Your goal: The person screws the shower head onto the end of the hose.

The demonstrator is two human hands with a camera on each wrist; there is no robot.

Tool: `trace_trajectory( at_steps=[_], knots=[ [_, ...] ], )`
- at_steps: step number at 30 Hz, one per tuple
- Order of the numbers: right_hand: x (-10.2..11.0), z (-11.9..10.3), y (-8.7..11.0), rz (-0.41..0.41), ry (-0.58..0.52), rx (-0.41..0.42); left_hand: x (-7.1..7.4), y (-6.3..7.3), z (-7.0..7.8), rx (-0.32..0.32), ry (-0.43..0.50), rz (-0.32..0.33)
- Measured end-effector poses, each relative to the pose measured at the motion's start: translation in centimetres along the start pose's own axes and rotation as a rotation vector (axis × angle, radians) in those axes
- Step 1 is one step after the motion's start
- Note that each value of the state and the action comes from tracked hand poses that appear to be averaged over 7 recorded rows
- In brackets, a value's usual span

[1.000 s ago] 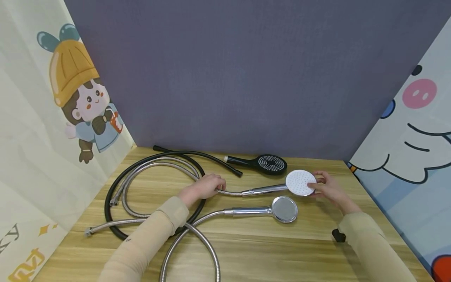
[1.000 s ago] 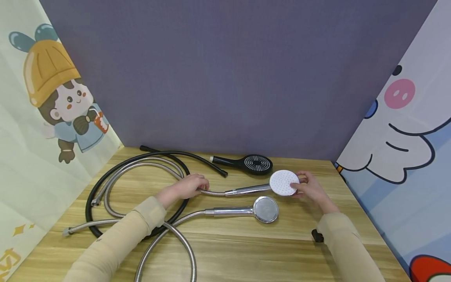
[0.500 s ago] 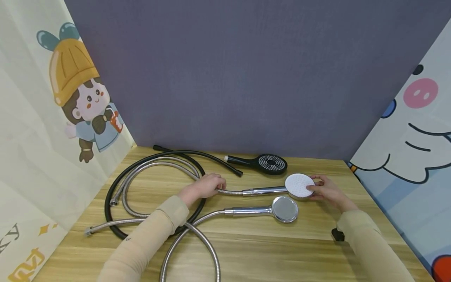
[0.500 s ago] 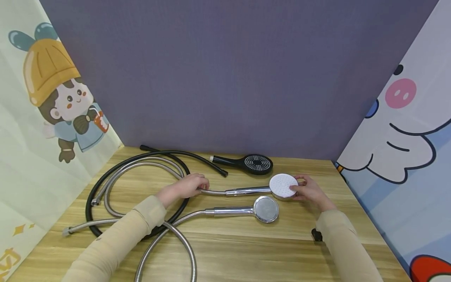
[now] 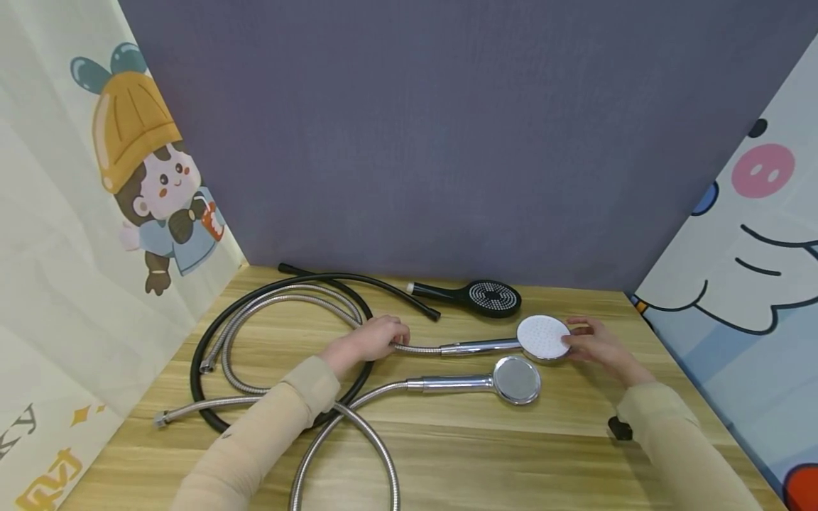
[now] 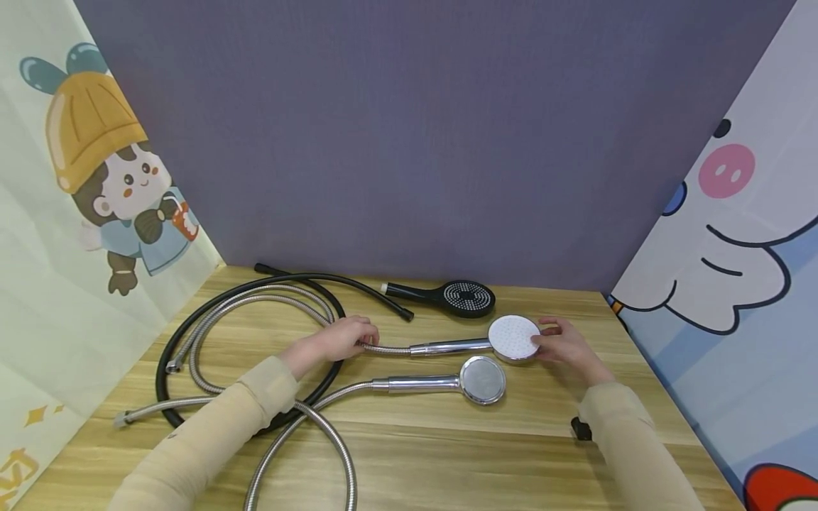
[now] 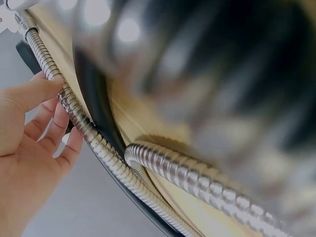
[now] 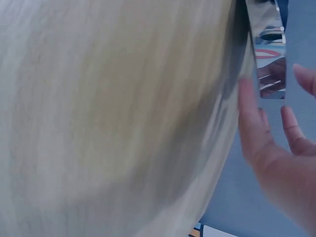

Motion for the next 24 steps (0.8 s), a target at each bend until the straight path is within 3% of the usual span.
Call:
trace_trajectory(
  at_steps=[6, 9, 12, 17, 24],
  knots=[
    [1.1, -2.3, 0.7, 0.105, 0.212, 0.028, 0.6, 0.4, 0.0, 0.01, 0.058, 0.009],
    [1.2, -3.9, 1.0, 0.12, 0.274, 0.035, 0.9, 0.6, -0.1, 0.025, 0.091, 0.013],
    [1.1, -5.1, 1.1, 0.114, 0.231, 0.042, 1.3, 0.7, -0.1, 0.044, 0.145, 0.021],
    [0.4, -6.2, 0.7, 0.057, 0.007, 0.061, 1.8, 0.4, -0.1, 0.065, 0.217, 0.046],
    [-1.0, -7.4, 0.2, 0.01, -0.2, 0.024, 2.8, -0.2, 0.2, 0.109, 0.291, 0.136]
  ],
)
Point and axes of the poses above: each hand's wrist, its own y-axis away from the middle knuckle, its own x-axis out of the back of the hand, z = x × y, the point moved 6 cm from there along -y, towards the middle knuckle, and after that the axes turned 7 degrees about y, right-handed, at the moved point
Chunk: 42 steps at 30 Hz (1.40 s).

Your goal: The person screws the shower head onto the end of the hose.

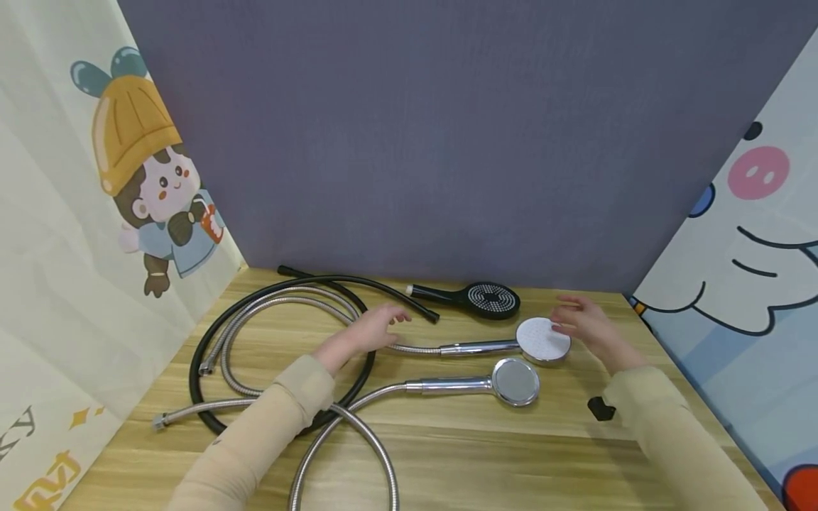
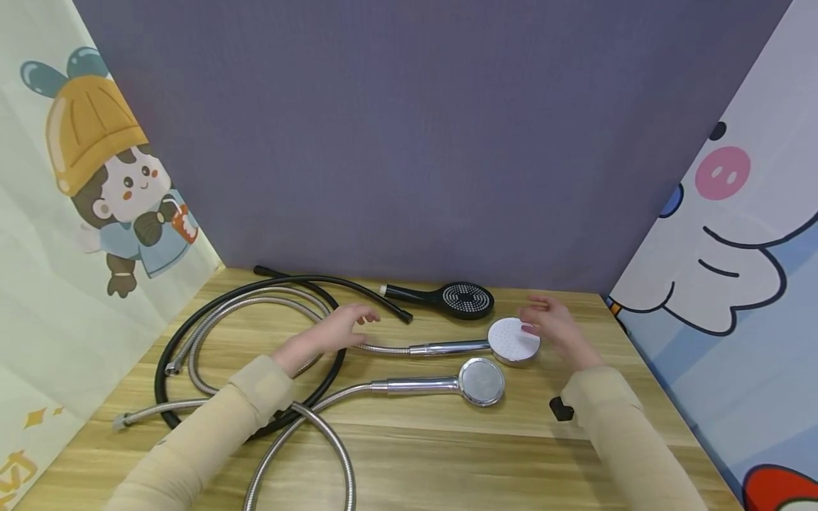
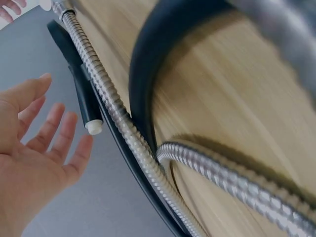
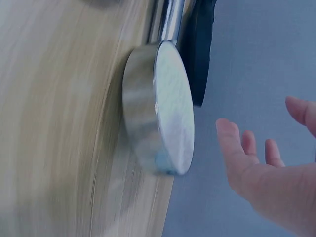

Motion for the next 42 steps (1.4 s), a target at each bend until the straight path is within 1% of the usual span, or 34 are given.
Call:
trace_trajectory(
  at_steps=[3, 5, 10, 14, 17, 21, 23, 28, 35, 40, 42],
  knots=[
    [-0.7, 0.0, -0.4, 0.002, -0.055, -0.034, 0.1, -0.4, -0.1, 0.031, 0.03, 0.027],
    [-1.2, 0.1, -0.8, 0.008, -0.086, -0.055, 0.1, -0.7, -0.3, 0.061, 0.069, 0.041],
    [-2.1, 0.3, -1.9, 0.016, -0.112, -0.082, 0.2, -1.2, -0.8, 0.116, 0.163, 0.097],
    [-2.5, 0.6, -2.7, 0.023, -0.093, -0.094, 0.5, -1.7, -1.2, 0.146, 0.184, 0.148],
    [-2.7, 0.8, -3.4, 0.04, -0.115, -0.089, 0.7, -2.1, -1.3, 0.155, 0.193, 0.171],
    [-3.0, 1.0, -4.4, 0.049, -0.142, -0.061, 0.9, -2.5, -1.3, 0.156, 0.201, 0.172],
    [-3.2, 1.1, -4.9, 0.048, -0.127, -0.049, 1.0, -2.7, -1.3, 0.157, 0.193, 0.175],
    [-3.6, 1.5, -6.1, 0.065, -0.015, -0.027, 0.9, -3.0, -1.4, 0.169, 0.203, 0.186],
    [-3.7, 1.7, -7.5, 0.116, 0.128, -0.013, 0.4, -3.3, -1.6, 0.166, 0.226, 0.162],
    [-3.9, 1.7, -8.2, 0.101, 0.254, -0.02, 0.4, -3.4, -1.7, 0.174, 0.237, 0.156],
    [-4.0, 1.8, -8.4, 0.086, 0.291, -0.026, 0.5, -3.5, -1.7, 0.17, 0.225, 0.156]
  ],
)
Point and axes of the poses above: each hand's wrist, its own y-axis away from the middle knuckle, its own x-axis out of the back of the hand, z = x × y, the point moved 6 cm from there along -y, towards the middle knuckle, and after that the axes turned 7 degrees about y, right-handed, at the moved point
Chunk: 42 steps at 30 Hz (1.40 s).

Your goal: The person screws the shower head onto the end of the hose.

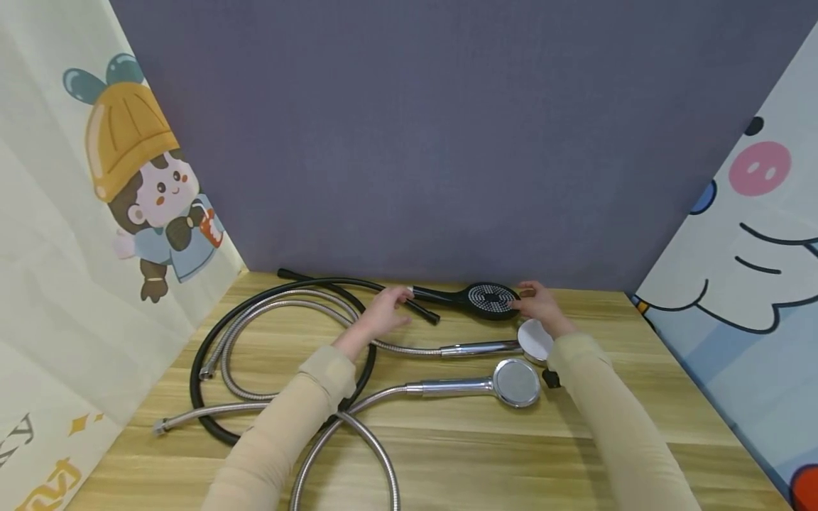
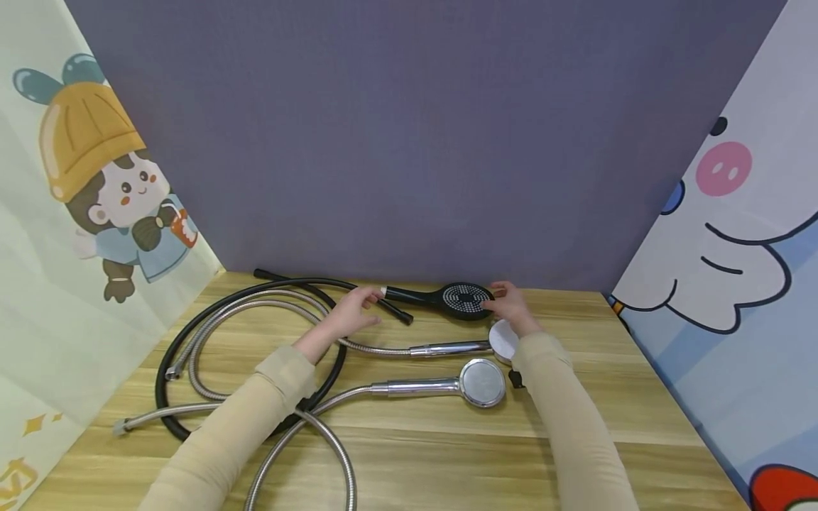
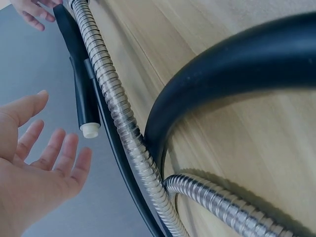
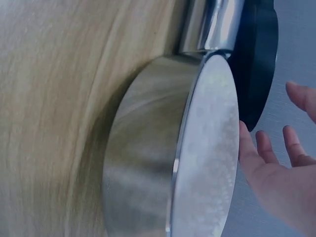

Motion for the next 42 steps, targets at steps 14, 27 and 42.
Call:
trace_trajectory(
  at_steps=[14, 27, 42],
  knots=[
    [-0.4, 0.1, -0.4, 0.013, 0.315, 0.143, 0.3, -1.5, -0.3, 0.022, -0.18, 0.007],
    [-0.7, 0.0, -0.6, 0.038, 0.447, 0.166, -0.9, -2.7, -1.5, 0.08, -0.15, -0.058],
    [-0.9, -0.5, -0.2, 0.054, 0.5, 0.172, -2.2, -2.9, -1.7, 0.099, -0.028, -0.032]
  ],
)
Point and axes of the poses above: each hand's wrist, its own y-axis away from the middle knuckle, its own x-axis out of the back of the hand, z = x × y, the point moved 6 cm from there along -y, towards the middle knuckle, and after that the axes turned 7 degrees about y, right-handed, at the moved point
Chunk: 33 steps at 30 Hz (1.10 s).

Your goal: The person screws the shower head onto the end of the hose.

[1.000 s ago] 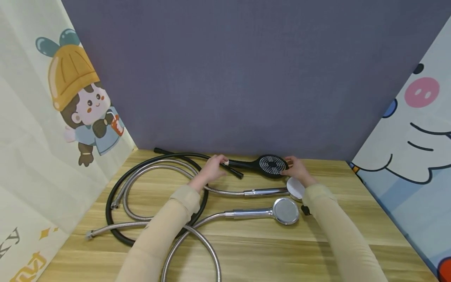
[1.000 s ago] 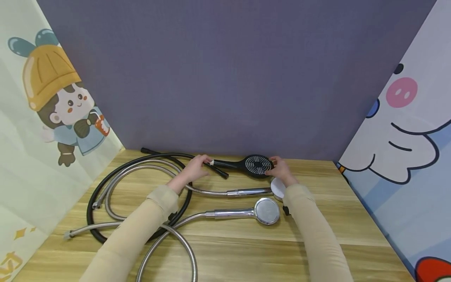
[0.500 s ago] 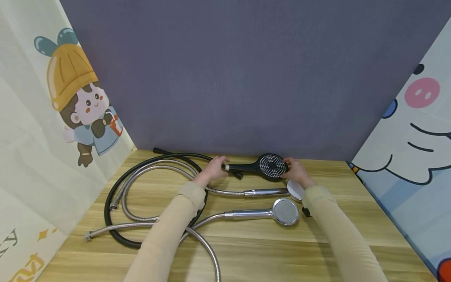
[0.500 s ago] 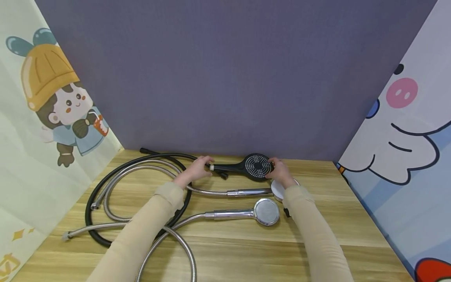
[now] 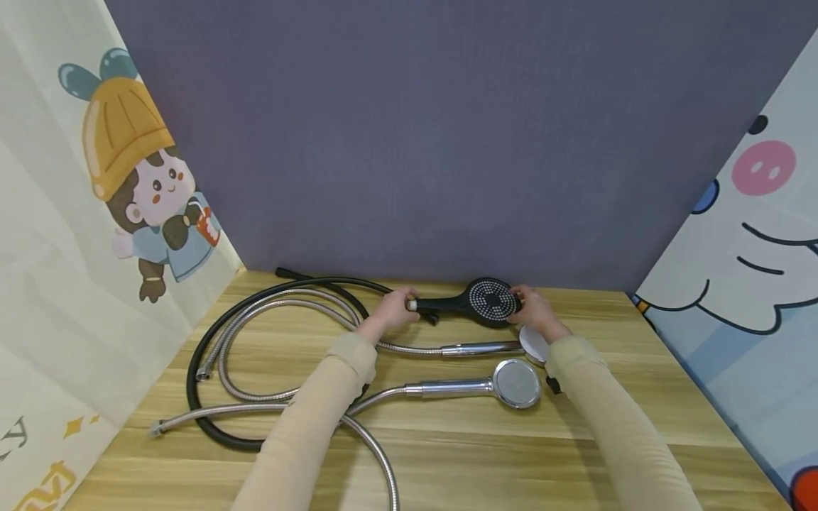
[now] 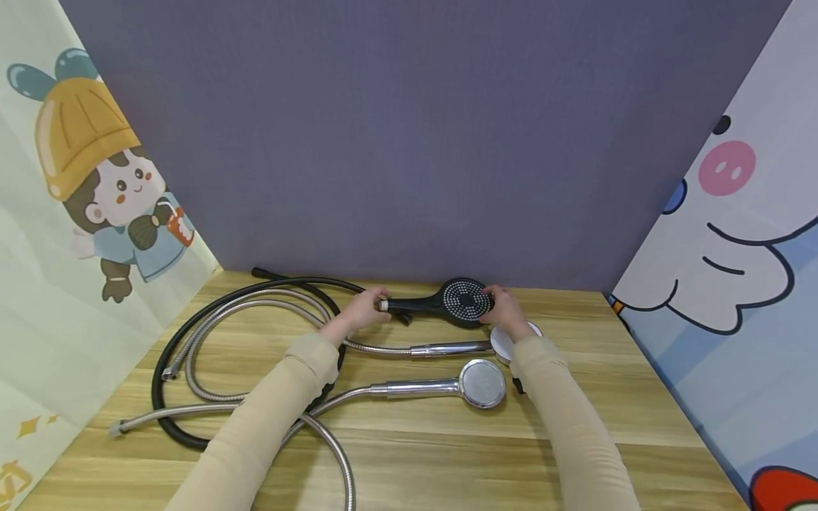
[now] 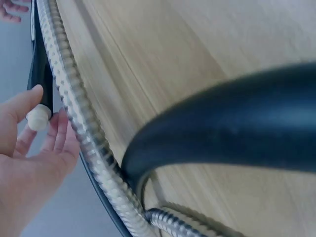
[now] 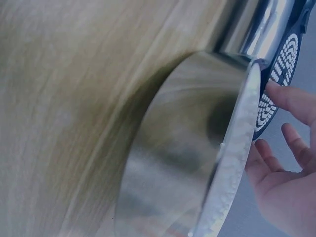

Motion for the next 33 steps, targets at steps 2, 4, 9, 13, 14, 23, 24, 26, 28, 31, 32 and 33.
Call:
trace_trajectory(
  at_steps=[2, 4, 9, 13, 14, 23, 24, 26, 28, 31, 32, 33],
  knots=[
    [0.0, 0.0, 0.0, 0.006, 0.007, 0.008, -0.2, 0.0, 0.2, 0.0, -0.015, 0.008],
    [0.0, 0.0, 0.1, 0.01, 0.014, 0.013, -0.5, -0.1, 0.4, 0.001, -0.035, 0.017],
    [0.1, -0.1, 0.2, 0.009, 0.012, 0.011, -0.7, 0.1, 0.7, 0.004, -0.034, 0.042],
    [0.2, -0.1, 0.3, 0.015, -0.012, 0.003, -0.4, 0.6, 1.1, -0.013, -0.029, 0.062],
    [0.3, -0.1, 0.3, 0.02, -0.017, 0.003, -0.2, 0.7, 1.1, -0.011, -0.02, 0.066],
    [0.5, 0.0, 0.3, 0.043, -0.03, 0.021, 0.5, 1.3, 0.7, 0.01, -0.054, 0.081],
    [0.6, 0.0, 0.3, 0.046, -0.025, 0.024, 0.6, 1.4, 0.7, 0.015, -0.061, 0.078],
    [0.5, 0.0, 0.3, 0.05, -0.026, 0.026, 0.6, 1.4, 0.8, 0.027, -0.068, 0.073],
    [0.5, 0.0, 0.4, 0.052, -0.026, 0.024, 0.7, 1.5, 0.9, 0.04, -0.073, 0.068],
    [0.5, 0.0, 0.4, 0.055, -0.026, 0.024, 0.7, 1.6, 1.0, 0.06, -0.09, 0.061],
    [0.5, 0.1, 0.3, 0.056, -0.024, 0.023, 0.8, 1.6, 1.0, 0.067, -0.096, 0.059],
    [0.5, 0.1, 0.3, 0.055, -0.022, 0.022, 0.8, 1.6, 1.0, 0.074, -0.105, 0.056]
  ],
)
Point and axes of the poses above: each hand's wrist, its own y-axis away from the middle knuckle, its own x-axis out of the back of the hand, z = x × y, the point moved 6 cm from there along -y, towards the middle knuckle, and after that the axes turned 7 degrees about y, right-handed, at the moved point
